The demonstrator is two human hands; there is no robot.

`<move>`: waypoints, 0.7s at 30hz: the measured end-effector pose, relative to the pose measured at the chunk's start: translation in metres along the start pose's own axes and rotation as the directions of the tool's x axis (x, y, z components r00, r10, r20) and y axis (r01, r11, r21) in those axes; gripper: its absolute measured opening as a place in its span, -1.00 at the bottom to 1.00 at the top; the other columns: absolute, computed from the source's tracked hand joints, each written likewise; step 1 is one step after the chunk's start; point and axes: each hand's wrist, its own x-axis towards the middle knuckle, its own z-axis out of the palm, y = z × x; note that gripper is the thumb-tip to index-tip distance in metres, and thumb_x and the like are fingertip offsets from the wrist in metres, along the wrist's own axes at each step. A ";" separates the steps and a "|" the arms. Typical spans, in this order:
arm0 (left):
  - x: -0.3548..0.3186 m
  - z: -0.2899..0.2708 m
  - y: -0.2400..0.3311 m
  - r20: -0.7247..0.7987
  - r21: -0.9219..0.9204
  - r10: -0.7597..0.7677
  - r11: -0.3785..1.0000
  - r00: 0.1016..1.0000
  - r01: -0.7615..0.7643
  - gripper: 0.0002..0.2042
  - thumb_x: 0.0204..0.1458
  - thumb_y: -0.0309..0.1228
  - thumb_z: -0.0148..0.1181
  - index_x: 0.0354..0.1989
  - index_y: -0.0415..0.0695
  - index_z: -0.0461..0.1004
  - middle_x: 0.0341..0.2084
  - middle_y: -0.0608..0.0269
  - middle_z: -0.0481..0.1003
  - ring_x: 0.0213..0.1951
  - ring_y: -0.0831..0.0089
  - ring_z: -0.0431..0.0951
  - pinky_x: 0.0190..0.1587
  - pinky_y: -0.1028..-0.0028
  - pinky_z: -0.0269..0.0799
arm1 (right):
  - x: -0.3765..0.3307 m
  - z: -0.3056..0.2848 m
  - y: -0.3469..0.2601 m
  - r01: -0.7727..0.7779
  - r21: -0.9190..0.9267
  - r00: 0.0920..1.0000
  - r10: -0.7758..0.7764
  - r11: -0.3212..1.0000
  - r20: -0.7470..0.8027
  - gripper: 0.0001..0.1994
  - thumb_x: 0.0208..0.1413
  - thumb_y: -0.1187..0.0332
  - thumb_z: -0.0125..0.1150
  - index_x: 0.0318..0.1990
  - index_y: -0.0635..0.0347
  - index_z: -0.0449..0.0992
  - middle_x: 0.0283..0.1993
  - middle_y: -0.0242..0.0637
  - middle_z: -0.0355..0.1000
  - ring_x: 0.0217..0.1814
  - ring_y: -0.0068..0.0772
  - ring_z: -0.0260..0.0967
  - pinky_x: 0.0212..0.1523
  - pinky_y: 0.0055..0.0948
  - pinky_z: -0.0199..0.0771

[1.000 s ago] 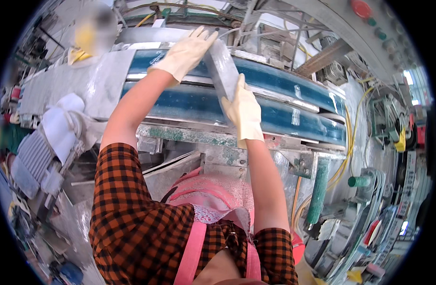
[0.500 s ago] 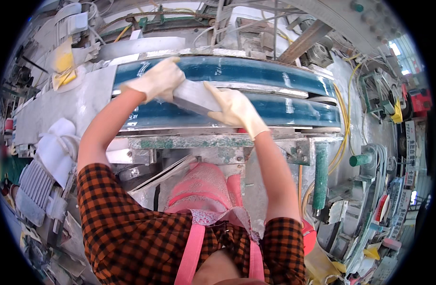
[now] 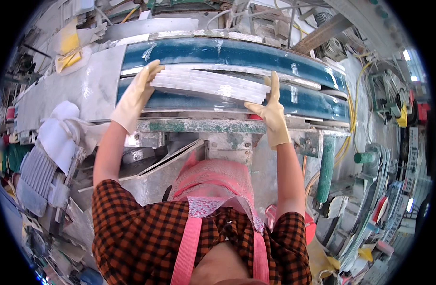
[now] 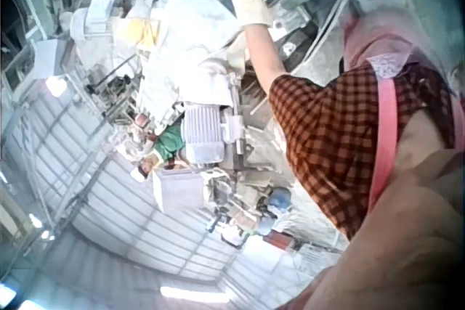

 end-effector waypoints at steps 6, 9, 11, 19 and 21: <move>0.017 0.034 -0.028 -0.052 -0.201 0.081 0.975 0.995 -0.090 -0.31 0.44 0.09 -0.19 0.49 -0.25 0.15 0.41 0.02 0.26 0.46 0.26 0.18 0.53 0.26 -0.06 | 0.003 0.021 0.038 -0.022 0.384 0.989 0.076 0.923 -0.125 0.12 -0.01 0.77 0.35 0.61 0.07 -0.26 0.49 -0.14 0.19 0.41 -0.21 0.31 0.38 -0.35 0.36; 0.026 0.025 -0.039 -0.034 -0.186 0.109 0.976 0.993 -0.114 -0.34 0.46 0.05 -0.22 0.50 -0.24 0.11 0.45 0.02 0.19 0.49 0.23 0.13 0.54 0.23 -0.09 | 0.008 0.021 0.046 -0.043 0.410 0.991 0.092 0.911 -0.101 0.11 -0.10 0.76 0.45 0.59 0.17 -0.11 0.33 -0.17 0.38 0.31 -0.28 0.40 0.30 -0.38 0.41; 0.026 0.021 -0.045 -0.024 -0.176 0.123 0.976 0.992 -0.125 -0.35 0.47 0.02 -0.25 0.52 -0.24 0.09 0.48 0.01 0.15 0.51 0.20 0.10 0.55 0.21 -0.11 | 0.008 0.014 0.054 -0.062 0.350 0.996 0.078 0.935 -0.031 0.13 -0.18 0.73 0.55 0.58 0.14 0.00 0.30 -0.18 0.41 0.28 -0.34 0.41 0.29 -0.38 0.41; 0.023 0.021 -0.025 0.083 0.284 0.092 0.952 0.992 -0.112 -0.18 0.13 -0.19 0.23 0.54 -0.19 0.05 0.39 0.17 0.24 0.41 0.30 0.23 0.48 0.26 0.04 | 0.018 0.003 0.088 0.000 -0.192 0.973 -0.044 0.981 -0.225 0.26 -0.36 0.11 0.80 0.54 0.13 0.08 0.22 -0.04 0.53 0.27 -0.24 0.49 0.29 -0.37 0.45; 0.040 -0.006 -0.047 0.149 0.256 0.106 0.956 0.983 -0.142 0.02 -0.10 -0.27 0.56 0.53 -0.19 0.05 0.31 0.22 0.33 0.32 0.35 0.35 0.41 0.29 0.20 | 0.015 0.003 0.065 -0.025 -0.158 0.988 0.000 0.987 -0.155 0.23 -0.28 0.03 0.73 0.56 0.03 0.05 0.23 0.05 0.51 0.29 -0.07 0.49 0.27 -0.35 0.43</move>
